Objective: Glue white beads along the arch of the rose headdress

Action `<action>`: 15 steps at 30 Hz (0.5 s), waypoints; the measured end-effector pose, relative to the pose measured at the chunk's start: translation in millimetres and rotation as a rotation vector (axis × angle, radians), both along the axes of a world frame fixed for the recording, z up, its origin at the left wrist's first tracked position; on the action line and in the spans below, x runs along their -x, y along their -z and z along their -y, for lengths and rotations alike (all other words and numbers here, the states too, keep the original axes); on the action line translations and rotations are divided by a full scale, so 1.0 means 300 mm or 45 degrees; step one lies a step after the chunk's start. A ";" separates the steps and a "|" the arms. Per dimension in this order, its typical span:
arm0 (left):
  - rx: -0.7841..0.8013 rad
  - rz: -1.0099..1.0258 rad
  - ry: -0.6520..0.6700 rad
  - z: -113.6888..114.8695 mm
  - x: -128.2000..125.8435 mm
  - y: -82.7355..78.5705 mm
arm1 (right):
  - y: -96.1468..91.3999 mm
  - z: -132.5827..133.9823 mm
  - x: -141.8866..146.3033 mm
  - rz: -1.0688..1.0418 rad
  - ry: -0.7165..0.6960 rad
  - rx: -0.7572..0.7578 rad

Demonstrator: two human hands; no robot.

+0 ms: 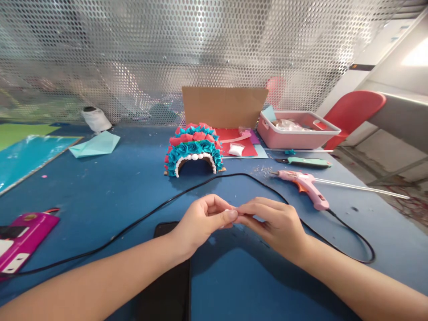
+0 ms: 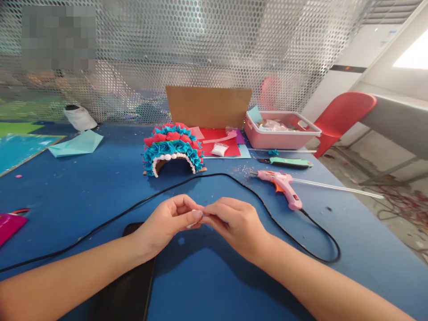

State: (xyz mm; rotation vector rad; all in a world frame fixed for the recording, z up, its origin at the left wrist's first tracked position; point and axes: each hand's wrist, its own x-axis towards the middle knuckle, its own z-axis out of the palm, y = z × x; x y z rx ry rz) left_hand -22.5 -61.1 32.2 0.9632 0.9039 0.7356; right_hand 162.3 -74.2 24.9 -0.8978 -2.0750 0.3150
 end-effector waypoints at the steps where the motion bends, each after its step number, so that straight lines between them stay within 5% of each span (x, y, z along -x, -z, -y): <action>1: -0.004 0.001 -0.003 -0.001 0.000 0.001 | 0.000 0.001 0.001 0.009 -0.009 -0.018; 11: -0.070 -0.058 -0.046 0.001 0.001 0.002 | -0.006 0.010 0.001 0.072 -0.015 -0.044; 15: -0.096 -0.111 -0.038 0.004 -0.004 -0.001 | -0.002 0.003 -0.007 0.036 0.183 0.155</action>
